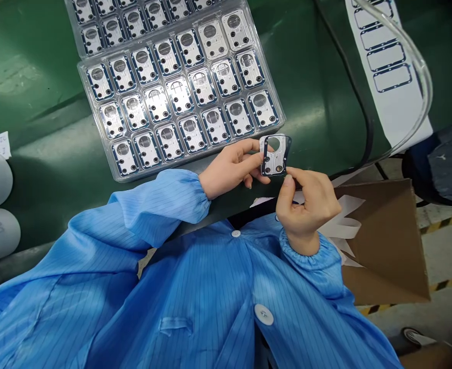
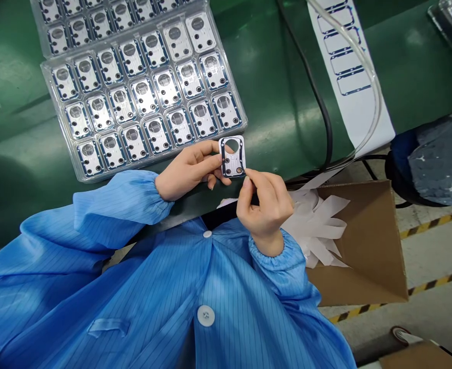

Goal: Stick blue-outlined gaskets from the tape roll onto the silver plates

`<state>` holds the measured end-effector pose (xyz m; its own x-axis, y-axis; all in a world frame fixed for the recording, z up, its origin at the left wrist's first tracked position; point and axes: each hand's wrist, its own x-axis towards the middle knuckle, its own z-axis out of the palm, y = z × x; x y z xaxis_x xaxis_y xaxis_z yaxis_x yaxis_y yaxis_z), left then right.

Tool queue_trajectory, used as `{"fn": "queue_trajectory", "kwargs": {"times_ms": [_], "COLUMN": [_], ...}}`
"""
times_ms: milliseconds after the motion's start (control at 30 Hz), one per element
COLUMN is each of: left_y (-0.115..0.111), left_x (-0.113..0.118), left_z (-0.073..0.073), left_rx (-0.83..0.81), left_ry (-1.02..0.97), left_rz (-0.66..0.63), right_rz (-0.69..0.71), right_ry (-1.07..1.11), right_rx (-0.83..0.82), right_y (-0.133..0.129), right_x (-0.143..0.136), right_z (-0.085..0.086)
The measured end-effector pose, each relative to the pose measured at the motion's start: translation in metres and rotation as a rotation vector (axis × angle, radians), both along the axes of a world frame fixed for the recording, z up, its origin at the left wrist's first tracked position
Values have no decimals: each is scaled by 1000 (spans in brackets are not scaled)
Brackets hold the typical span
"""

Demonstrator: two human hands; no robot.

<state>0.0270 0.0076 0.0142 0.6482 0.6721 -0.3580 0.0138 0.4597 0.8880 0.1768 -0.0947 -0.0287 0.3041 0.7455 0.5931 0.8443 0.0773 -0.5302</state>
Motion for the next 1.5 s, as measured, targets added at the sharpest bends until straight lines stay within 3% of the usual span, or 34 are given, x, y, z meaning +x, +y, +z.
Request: {"fn": "queue_trajectory", "kwargs": {"times_ms": [233, 533, 800, 933, 1133, 1500], "left_y": [0, -2, -5, -7, -8, -8], "left_x": [-1, -3, -3, -2, -1, 1], "left_z": [0, -12, -14, -16, -15, -12], "left_rx": [31, 107, 163, 194, 218, 191], "left_ry": [-17, -96, -89, -98, -66, -17], "left_rz": [9, -4, 9, 27, 35, 61], "right_rz": [17, -61, -106, -83, -44, -109], "right_ry": [-159, -318, -243, -171, -13, -161], "right_rx": [83, 183, 84, 105, 1, 2], "right_y": [-2, 0, -1, 2, 3, 1], "right_x": [1, -3, -8, -11, -12, -13], "right_z": [-6, -7, -7, 0, 11, 8]}}
